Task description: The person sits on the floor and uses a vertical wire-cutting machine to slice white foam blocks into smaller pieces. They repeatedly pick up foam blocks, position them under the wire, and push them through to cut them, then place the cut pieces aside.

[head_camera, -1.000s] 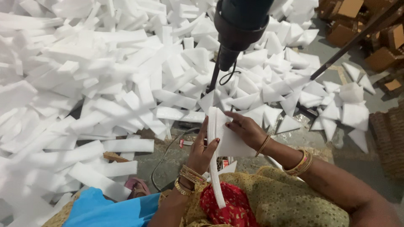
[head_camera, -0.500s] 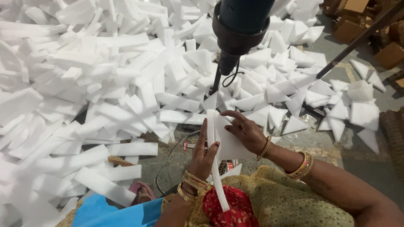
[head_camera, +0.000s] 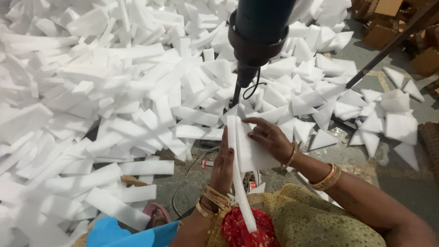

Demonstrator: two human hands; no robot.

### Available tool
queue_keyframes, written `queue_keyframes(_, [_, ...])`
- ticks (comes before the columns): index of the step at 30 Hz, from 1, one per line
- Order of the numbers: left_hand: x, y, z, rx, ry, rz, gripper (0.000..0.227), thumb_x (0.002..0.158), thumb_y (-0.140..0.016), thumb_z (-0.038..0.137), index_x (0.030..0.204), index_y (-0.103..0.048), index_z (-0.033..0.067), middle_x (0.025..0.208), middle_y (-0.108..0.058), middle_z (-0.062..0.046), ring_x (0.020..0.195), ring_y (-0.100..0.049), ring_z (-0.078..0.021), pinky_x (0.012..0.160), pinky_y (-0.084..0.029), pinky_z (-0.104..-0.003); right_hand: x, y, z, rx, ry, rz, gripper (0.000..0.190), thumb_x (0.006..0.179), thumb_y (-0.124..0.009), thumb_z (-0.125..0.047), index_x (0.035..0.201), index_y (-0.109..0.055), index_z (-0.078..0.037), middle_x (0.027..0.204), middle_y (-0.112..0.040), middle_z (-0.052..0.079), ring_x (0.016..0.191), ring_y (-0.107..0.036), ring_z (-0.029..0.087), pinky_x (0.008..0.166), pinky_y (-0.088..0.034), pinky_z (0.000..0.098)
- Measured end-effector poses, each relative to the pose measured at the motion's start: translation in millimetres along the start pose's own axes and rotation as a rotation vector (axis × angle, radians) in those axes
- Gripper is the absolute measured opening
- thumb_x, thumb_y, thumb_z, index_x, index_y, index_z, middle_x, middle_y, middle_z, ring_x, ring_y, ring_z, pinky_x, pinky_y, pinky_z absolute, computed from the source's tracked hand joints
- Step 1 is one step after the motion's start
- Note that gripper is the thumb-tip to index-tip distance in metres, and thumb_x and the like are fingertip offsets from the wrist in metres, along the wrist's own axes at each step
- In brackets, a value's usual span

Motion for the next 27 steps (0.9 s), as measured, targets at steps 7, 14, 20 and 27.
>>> queue_keyframes(7, [78, 0, -2, 0.168, -0.189, -0.010, 0.058, 0.114, -0.031, 0.032, 0.166, -0.020, 0.0110, 0.169, -0.035, -0.013, 0.151, -0.046, -0.0250, 0.122, -0.044, -0.034, 54, 26, -14, 0.272, -0.038, 0.107, 0.043, 0.096, -0.060, -0.008, 0.139, -0.055, -0.009, 0.117, -0.071, 0.010, 0.084, -0.068, 0.016, 0.072, -0.061, 0.0301])
queue_keyframes(14, [157, 7, 18, 0.124, -0.172, -0.019, 0.058, 0.110, -0.039, 0.020, 0.165, -0.024, 0.0114, 0.162, -0.045, -0.010, 0.138, -0.052, -0.0220, 0.110, -0.047, -0.033, 128, 55, -17, 0.760, 0.104, 0.001, 0.036, 0.102, -0.056, 0.000, 0.138, -0.054, -0.001, 0.125, -0.068, 0.011, 0.111, -0.067, 0.016, 0.099, -0.057, 0.0310])
queue_keyframes(20, [144, -21, 47, -0.687, 0.225, 0.009, 0.057, 0.110, -0.029, 0.032, 0.164, -0.023, 0.0158, 0.157, -0.043, -0.008, 0.134, -0.049, -0.0217, 0.107, -0.043, -0.033, 101, 57, -37, 0.852, 0.075, -0.004, 0.042, 0.100, -0.057, 0.001, 0.141, -0.052, -0.003, 0.123, -0.068, 0.009, 0.108, -0.068, 0.015, 0.096, -0.058, 0.0301])
queue_keyframes(27, [77, -31, 59, -0.467, 0.203, 0.046, 0.060, 0.112, -0.026, 0.035, 0.167, -0.021, 0.0123, 0.162, -0.039, -0.019, 0.140, -0.040, -0.0376, 0.109, -0.036, -0.047, 33, 41, -68, 0.377, -0.110, 0.109, 0.043, 0.097, -0.058, -0.004, 0.139, -0.058, -0.009, 0.110, -0.072, 0.009, 0.083, -0.067, 0.011, 0.071, -0.061, 0.0269])
Point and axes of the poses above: each hand's wrist, its own x-axis towards the middle knuckle, its own y-axis out of the back of the hand, z = x × y, the point moved 1 cm from there along x, towards the middle knuckle
